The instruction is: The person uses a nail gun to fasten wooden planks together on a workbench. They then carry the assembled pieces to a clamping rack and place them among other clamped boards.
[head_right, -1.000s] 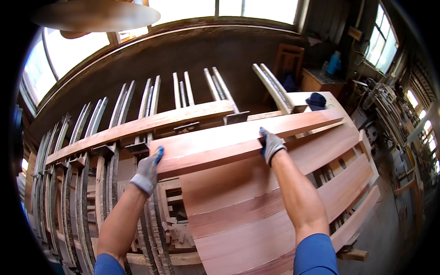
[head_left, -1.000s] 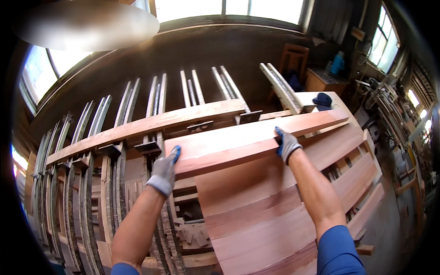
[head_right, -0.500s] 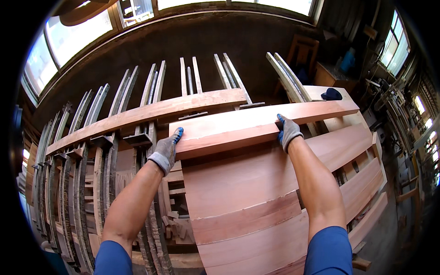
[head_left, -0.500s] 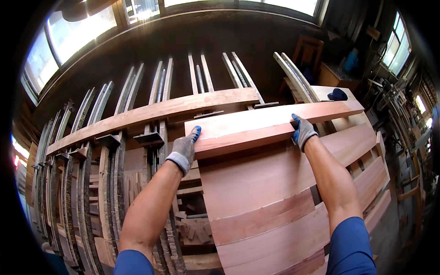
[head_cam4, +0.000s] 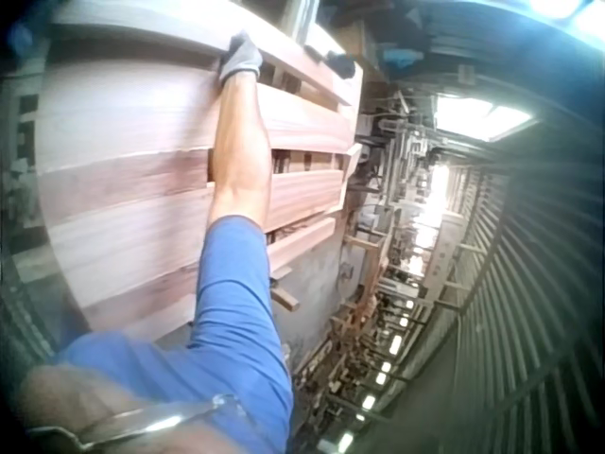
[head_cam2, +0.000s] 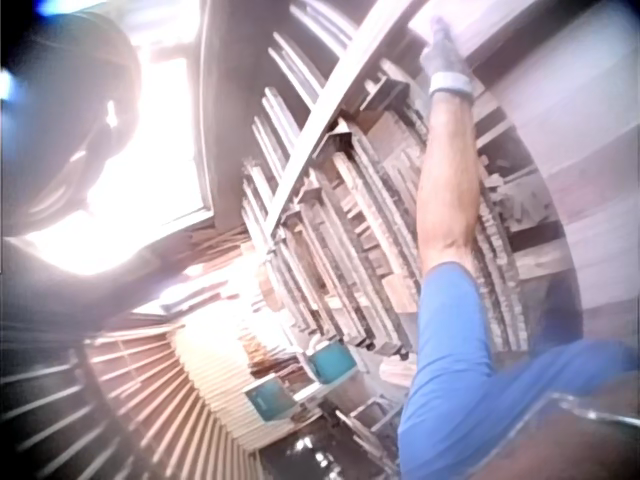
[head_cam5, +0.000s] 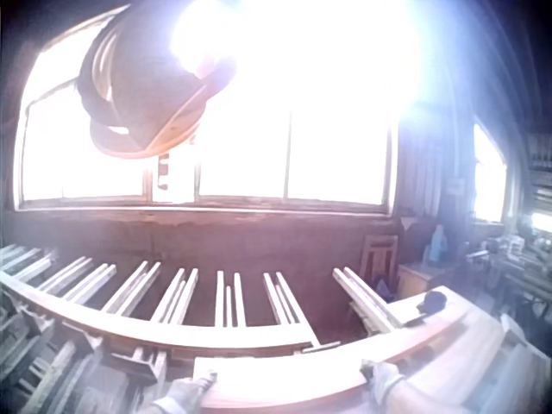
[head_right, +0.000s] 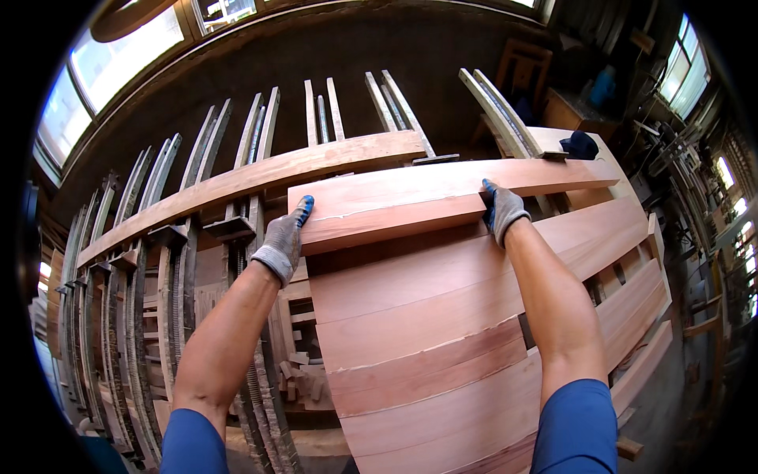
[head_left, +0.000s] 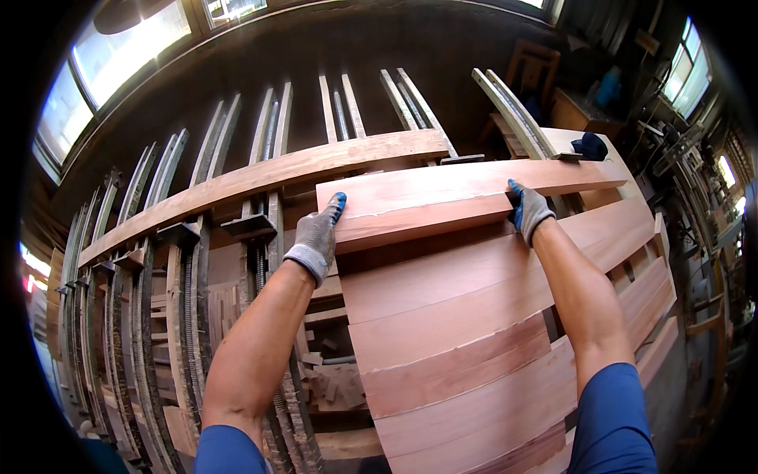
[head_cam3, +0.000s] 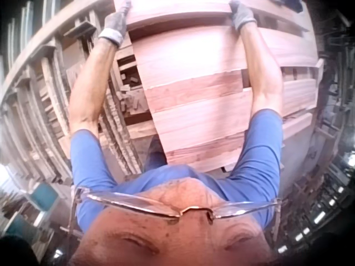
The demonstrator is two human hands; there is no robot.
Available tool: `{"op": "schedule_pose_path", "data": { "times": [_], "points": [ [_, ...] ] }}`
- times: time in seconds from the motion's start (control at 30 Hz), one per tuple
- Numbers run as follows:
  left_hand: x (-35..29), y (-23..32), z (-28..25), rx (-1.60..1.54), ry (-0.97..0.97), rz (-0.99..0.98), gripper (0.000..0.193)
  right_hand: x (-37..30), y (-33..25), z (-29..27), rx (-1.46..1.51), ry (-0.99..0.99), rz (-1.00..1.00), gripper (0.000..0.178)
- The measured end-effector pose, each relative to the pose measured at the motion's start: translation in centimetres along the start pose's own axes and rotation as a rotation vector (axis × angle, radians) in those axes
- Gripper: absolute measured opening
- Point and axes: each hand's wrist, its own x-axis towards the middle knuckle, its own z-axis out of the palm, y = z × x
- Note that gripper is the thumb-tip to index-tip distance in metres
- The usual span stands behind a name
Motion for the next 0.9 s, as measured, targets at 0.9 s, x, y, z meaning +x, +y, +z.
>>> {"op": "schedule_pose_path", "data": {
  "times": [0.9],
  "points": [
    [-7.6, -12.2, -5.5, 0.062, 0.374, 0.155, 0.066, -58.9, 11.9, -23.6, -1.156, 0.287, -0.571, 0.039]
  ]
}}
